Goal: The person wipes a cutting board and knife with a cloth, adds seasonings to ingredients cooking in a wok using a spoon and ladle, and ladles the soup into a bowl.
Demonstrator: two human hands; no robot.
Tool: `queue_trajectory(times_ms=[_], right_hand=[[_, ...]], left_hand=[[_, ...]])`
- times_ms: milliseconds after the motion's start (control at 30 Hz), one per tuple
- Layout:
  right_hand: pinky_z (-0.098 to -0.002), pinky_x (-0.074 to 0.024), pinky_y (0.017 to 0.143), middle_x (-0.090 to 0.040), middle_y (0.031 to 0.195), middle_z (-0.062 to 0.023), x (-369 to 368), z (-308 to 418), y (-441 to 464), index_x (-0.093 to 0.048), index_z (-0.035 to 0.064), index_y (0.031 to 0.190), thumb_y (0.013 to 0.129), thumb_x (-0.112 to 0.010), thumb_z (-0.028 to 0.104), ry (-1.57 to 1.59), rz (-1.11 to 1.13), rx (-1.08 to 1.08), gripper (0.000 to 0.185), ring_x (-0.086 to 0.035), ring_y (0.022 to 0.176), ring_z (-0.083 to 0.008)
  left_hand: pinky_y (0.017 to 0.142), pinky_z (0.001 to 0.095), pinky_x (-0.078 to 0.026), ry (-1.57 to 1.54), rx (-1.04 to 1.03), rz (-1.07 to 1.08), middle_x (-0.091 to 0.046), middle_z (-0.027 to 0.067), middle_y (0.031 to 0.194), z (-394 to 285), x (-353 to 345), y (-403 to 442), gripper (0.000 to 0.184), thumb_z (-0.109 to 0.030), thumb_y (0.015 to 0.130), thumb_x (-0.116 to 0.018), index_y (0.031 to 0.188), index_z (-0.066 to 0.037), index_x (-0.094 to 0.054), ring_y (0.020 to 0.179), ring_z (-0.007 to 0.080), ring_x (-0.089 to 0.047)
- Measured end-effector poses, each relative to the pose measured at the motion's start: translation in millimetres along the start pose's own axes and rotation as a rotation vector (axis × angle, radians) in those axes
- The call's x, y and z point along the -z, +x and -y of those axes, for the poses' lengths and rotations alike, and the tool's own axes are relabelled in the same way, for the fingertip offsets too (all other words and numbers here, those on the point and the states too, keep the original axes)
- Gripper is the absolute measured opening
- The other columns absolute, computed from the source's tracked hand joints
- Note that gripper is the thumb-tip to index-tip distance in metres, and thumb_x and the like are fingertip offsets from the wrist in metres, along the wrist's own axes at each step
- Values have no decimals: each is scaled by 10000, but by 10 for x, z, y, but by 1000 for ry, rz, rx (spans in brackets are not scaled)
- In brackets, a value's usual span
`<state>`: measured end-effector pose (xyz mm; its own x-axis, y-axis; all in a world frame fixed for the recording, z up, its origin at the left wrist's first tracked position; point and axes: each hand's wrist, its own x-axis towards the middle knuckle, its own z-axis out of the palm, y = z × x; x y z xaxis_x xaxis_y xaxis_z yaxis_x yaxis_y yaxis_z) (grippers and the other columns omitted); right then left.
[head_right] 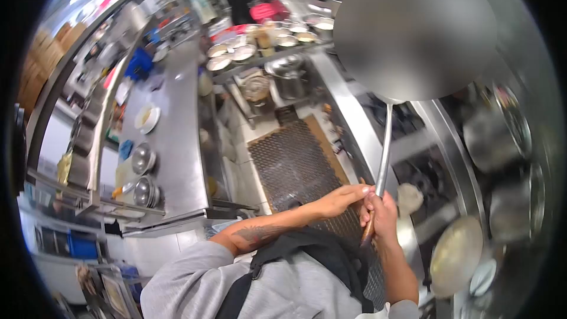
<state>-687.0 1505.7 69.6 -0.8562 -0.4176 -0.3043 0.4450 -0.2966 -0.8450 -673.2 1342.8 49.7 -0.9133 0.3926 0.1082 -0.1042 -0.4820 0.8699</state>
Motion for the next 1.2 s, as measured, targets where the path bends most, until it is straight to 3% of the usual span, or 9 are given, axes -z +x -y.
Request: queue_trajectory(times_ms=[100, 200, 300, 500, 633, 733, 800, 1000, 1200], right_hand=[[-263, -469, 407, -462, 692, -16, -858, -459, 682, -484, 30, 1138, 1049, -451, 184, -124, 103, -19, 181, -520, 483, -122], [-284, -504, 447, -579, 783, -70, -1600, -644, 1141, -519, -23, 1238, 1044, -477, 205, -277, 399, 73, 302, -582, 546, -146], [-283, -514, 497, -656, 793, -63, -1808, -372, 1973, -622, -28, 1120, 946, -674, 189, -1056, 864, -140, 283, -609, 629, -109], [-264, -449, 416, -579, 656, -21, -1804, -590, 4675, -591, 4, 1077, 899, -718, 194, -945, 541, 45, 290, -581, 506, -122], [-272, -427, 458, -595, 645, -31, -1962, -581, 6670, -485, 38, 1386, 907, -734, 323, -779, 357, 46, 610, -562, 535, -115], [-319, -599, 646, -684, 1094, -176, -2246, -482, 7688, -321, 50, 1479, 822, -827, 267, -519, 131, -58, 858, -719, 804, -235], [-329, -590, 590, -700, 1024, -182, -2333, -648, 8374, -223, 121, 1522, 795, -851, 237, -557, -8, -116, 967, -707, 739, -215], [-241, -508, 526, -732, 849, -83, -2777, -737, 9454, -670, -29, 1123, 795, -830, 230, -607, -45, 108, 448, -646, 610, -110], [-257, -520, 603, -725, 840, -79, -2984, -928, 9959, -663, -27, 1106, 876, -725, 191, -701, 9, 242, 323, -674, 654, -121]], left_hand=[[423, 224, -497, 19, 420, -257, -644, 78, 911, -694, 719, -208, 330, -363, 1033, -520, 1099, -43, -477, 647, 88, -632], [395, 266, -479, 32, 240, -448, -535, 36, 770, -690, 1669, -414, 297, -308, 1020, -552, 1102, -37, -461, 507, 93, -556], [383, 269, -359, -109, 150, -772, -460, 5, 701, -1012, 2476, -889, 141, -191, 1036, -506, 1026, -92, -408, 510, 94, -465], [373, 256, -329, 15, 299, -898, -377, -26, 619, -1196, 3316, -1674, 173, -200, 1034, -530, 1013, -97, -393, 440, 77, -367], [366, 227, -291, -53, 447, -975, -380, -61, 627, -1481, 3677, -1450, 153, -208, 1019, -571, 989, -102, -465, 447, 44, -348], [375, 221, -282, -113, 477, -1030, -369, -65, 581, -1940, 3876, -886, 143, -210, 1017, -584, 975, -121, -479, 436, 37, -345], [381, 256, -317, -64, 513, -1026, -384, -49, 559, -2064, 4122, -578, 181, -164, 1023, -558, 924, -95, -422, 417, 73, -372], [391, 253, -299, -48, 626, -1056, -399, -39, 556, -2380, 4605, 68, 177, -136, 1002, -570, 907, -95, -428, 410, 78, -375], [385, 266, -331, -114, 741, -994, -416, -39, 575, -2781, 4957, 356, 162, -163, 1004, -573, 913, -98, -455, 424, 77, -397]])
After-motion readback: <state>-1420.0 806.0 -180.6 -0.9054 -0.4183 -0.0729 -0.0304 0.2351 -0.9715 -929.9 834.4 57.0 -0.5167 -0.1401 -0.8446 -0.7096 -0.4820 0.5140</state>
